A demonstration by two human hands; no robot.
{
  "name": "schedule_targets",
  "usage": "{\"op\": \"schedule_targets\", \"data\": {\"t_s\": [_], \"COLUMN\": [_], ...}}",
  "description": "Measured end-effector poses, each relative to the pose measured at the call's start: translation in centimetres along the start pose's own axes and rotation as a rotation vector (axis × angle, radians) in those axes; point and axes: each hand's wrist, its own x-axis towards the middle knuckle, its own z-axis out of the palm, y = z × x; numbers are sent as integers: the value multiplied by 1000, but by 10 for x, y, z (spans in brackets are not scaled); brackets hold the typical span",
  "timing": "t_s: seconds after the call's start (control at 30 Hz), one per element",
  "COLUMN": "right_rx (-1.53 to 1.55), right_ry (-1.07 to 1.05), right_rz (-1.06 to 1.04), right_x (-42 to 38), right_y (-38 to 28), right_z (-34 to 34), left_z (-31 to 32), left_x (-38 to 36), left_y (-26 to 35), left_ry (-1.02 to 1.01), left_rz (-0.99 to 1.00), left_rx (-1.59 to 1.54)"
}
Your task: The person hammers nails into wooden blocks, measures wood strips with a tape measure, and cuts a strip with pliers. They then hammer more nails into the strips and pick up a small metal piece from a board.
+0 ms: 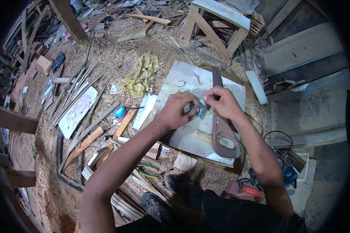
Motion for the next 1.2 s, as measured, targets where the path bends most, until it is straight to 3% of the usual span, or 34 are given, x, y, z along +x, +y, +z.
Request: {"op": "schedule_targets", "data": {"t_s": [0.13,0.23,0.33,0.47,0.63,0.77,1.0,1.03,1.13,1.17,1.2], "right_rx": [80,100,190,-17,102,140,208,219,383,355,126], "right_ry": [73,110,91,20,-67,-162,-282,-334,-351,-328,-323], "right_rz": [41,37,57,-393,-482,-459,-450,-418,-358,-309,-317], "right_x": [0,1,-2,-7,0,-5,-17,-17,-25,-29,-31], "right_y": [-4,-32,-75,-149,-181,-189,-193,-189,-173,-168,-155], "right_z": [-5,-8,10,68,142,183,238,245,278,289,304], "left_z": [-2,-13,-48,-117,-153,-160,-162,-157,-151,-145,-143], "left_x": [-1,-4,-19,-55,-122,-169,-224,-233,-263,-273,-280], "left_y": [0,2,15,51,59,54,44,38,30,27,27], "left_ry": [-5,99,98,98,332,518,701,735,813,902,990], "left_rz": [-20,-36,-223,-422,-516,-640,-670,-579,-733,-666,-685], "left_rx": [-19,-176,-224,-170,-197,-371,-435,-402,-409,-434,-363]}}
